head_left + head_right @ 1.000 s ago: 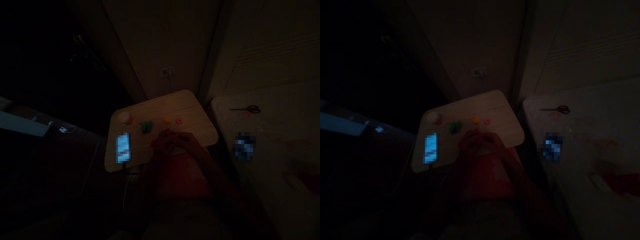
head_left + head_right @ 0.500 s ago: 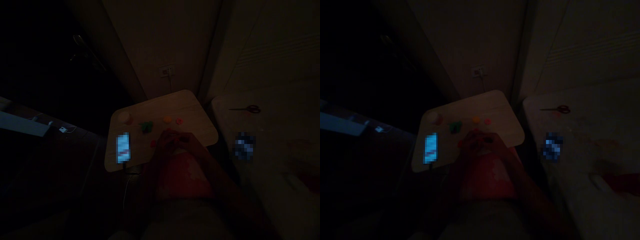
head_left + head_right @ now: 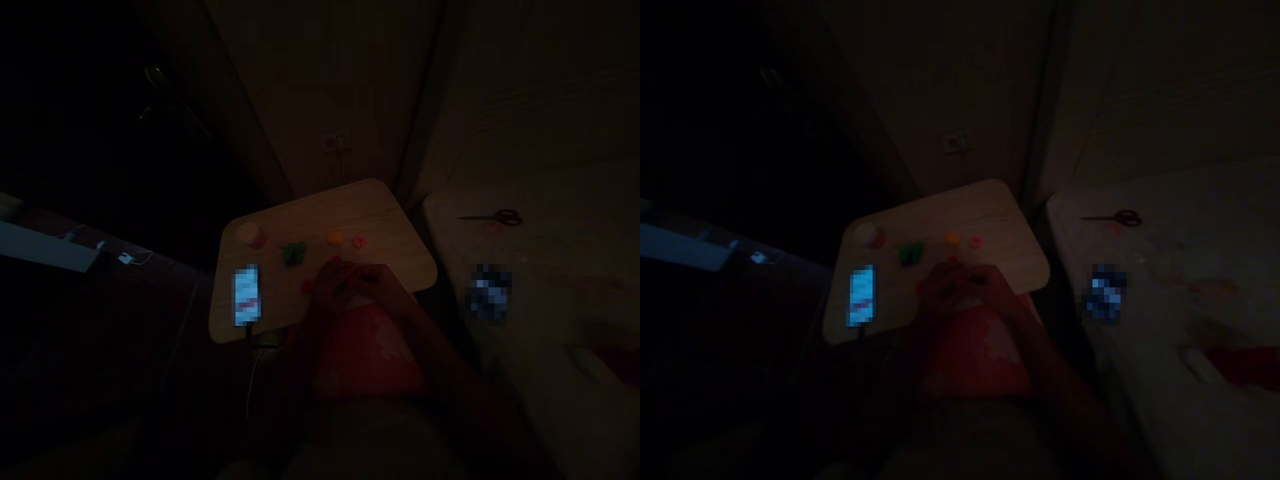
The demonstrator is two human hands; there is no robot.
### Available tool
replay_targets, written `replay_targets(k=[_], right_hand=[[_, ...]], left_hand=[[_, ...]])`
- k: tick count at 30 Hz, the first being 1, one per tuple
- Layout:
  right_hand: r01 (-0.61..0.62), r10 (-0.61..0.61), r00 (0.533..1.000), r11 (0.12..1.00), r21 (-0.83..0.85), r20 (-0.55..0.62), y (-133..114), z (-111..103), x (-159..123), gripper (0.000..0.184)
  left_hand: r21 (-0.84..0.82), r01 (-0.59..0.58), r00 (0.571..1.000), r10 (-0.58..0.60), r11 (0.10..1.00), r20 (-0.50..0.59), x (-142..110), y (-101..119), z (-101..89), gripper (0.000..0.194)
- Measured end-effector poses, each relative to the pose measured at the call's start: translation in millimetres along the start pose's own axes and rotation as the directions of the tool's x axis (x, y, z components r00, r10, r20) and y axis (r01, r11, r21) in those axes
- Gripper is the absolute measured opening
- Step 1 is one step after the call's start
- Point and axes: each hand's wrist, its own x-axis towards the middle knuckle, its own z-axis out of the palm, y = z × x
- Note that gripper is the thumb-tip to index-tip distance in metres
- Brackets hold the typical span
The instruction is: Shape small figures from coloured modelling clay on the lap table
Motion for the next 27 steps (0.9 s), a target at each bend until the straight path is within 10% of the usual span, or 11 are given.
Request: replay_targets(k=[27], right_hand=[[-0.099, 0.114, 0.991, 0.979, 0.179, -0.075, -2.0, 3.7, 0.1, 0.035]], left_hand=[[-0.134, 0.124, 0.992, -0.122, 0.983, 0.024, 0.5, 0.7, -0.1, 0.03]])
